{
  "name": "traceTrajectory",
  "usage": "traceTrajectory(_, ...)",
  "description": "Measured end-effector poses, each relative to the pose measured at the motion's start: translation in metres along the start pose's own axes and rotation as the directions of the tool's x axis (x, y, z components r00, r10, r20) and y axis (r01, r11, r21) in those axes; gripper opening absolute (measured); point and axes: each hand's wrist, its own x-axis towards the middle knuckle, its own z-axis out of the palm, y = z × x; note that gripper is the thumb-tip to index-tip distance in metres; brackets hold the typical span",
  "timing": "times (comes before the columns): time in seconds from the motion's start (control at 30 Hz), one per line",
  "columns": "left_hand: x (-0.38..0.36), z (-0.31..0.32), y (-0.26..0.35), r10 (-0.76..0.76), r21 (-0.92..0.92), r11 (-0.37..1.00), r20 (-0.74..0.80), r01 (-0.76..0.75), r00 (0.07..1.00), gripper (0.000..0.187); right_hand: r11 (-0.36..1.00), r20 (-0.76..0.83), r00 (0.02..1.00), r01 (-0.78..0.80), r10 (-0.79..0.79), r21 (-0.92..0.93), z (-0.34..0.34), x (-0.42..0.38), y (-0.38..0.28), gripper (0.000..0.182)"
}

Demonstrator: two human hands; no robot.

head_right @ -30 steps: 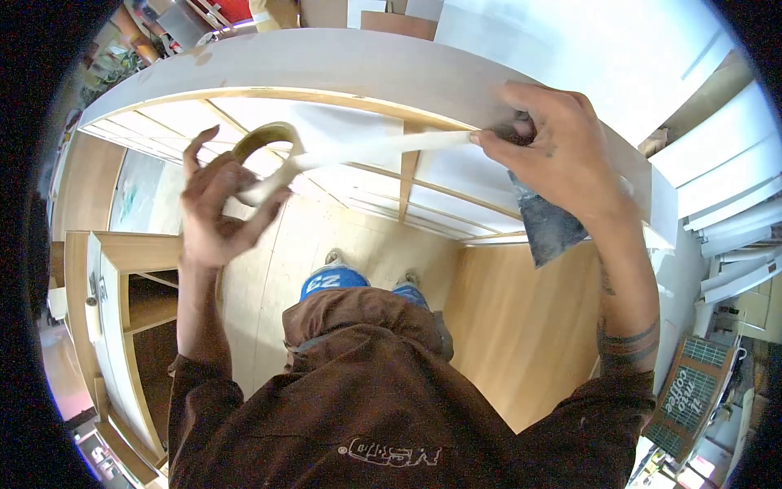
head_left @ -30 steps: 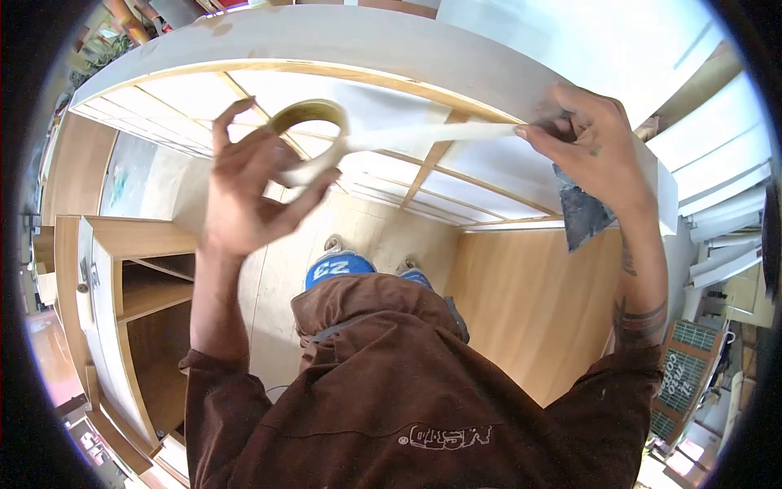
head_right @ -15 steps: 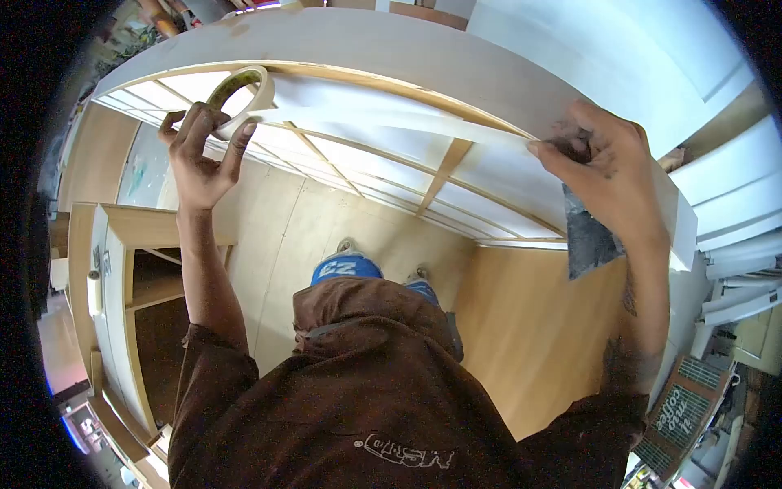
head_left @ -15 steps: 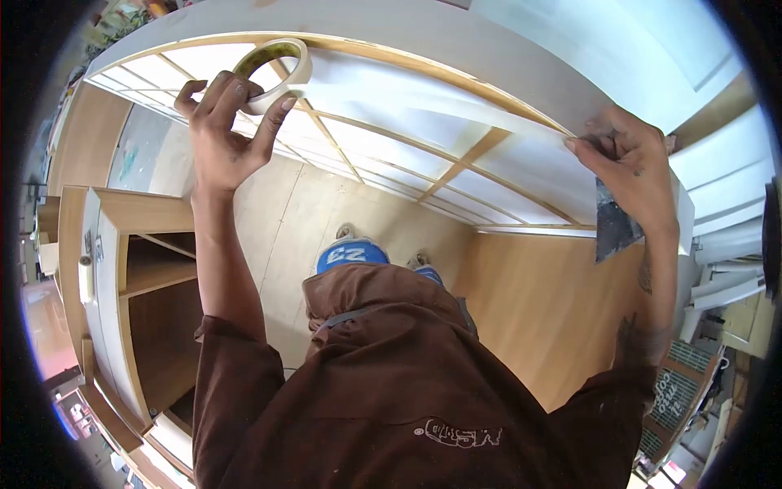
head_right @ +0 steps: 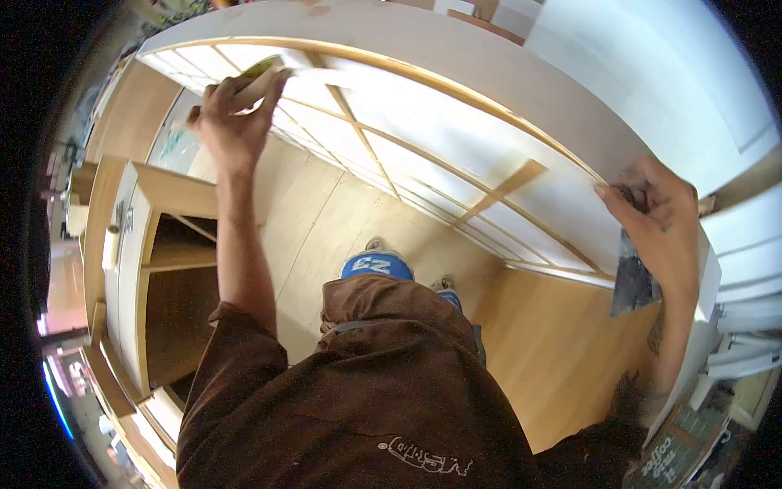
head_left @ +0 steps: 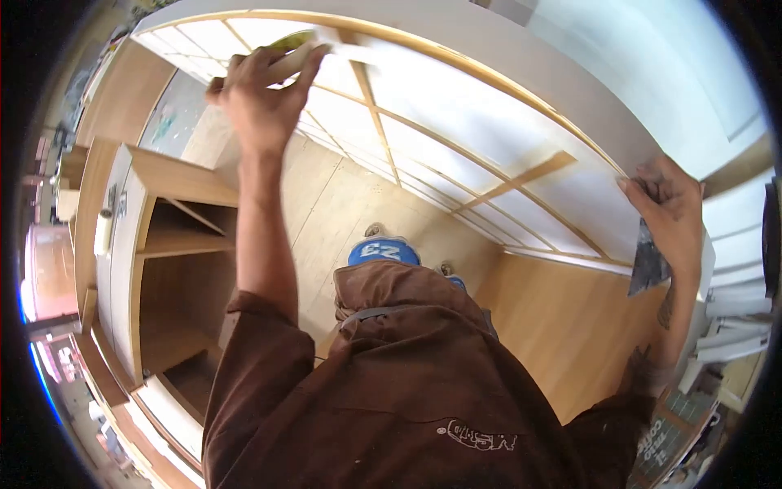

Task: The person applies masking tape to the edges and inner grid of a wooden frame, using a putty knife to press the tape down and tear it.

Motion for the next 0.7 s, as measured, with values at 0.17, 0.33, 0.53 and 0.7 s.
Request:
traceTrajectory(0.17, 0.0, -0.002, -0.007, -0.171, -0.027, 0.985, 0.033, 0.172, 0.985, 0.044, 0.997, -0.056, 0.995, 0.079, -0.079, -0.007, 0.003, 0.0, 0.005, 0.029)
traceTrajectory(0.33, -0.002, -0.006, -0.053, 0.162, -0.391, 0.915, 0.124, -0.102, 0.979, 0.033, 1.0, 0.012, 1.0, -0.013, 0.013, -0.019, -0.003, 0.0, -0.001, 0.033)
traceTrajectory(0.53, 0.01, -0.009, -0.069, 0.197, -0.522, 0.852, 0.24, -0.045, 0.951, 0.029, 0.999, 0.009, 0.999, -0.039, 0.039, -0.013, -0.001, 0.0, -0.006, 0.03)
traceTrajectory(0.7, 0.015, -0.006, -0.022, 0.047, -0.129, 0.991, 0.089, -0.035, 0.995, 0.037, 1.0, 0.007, 1.0, 0.004, -0.005, 0.024, -0.001, 0.002, 0.0, 0.025)
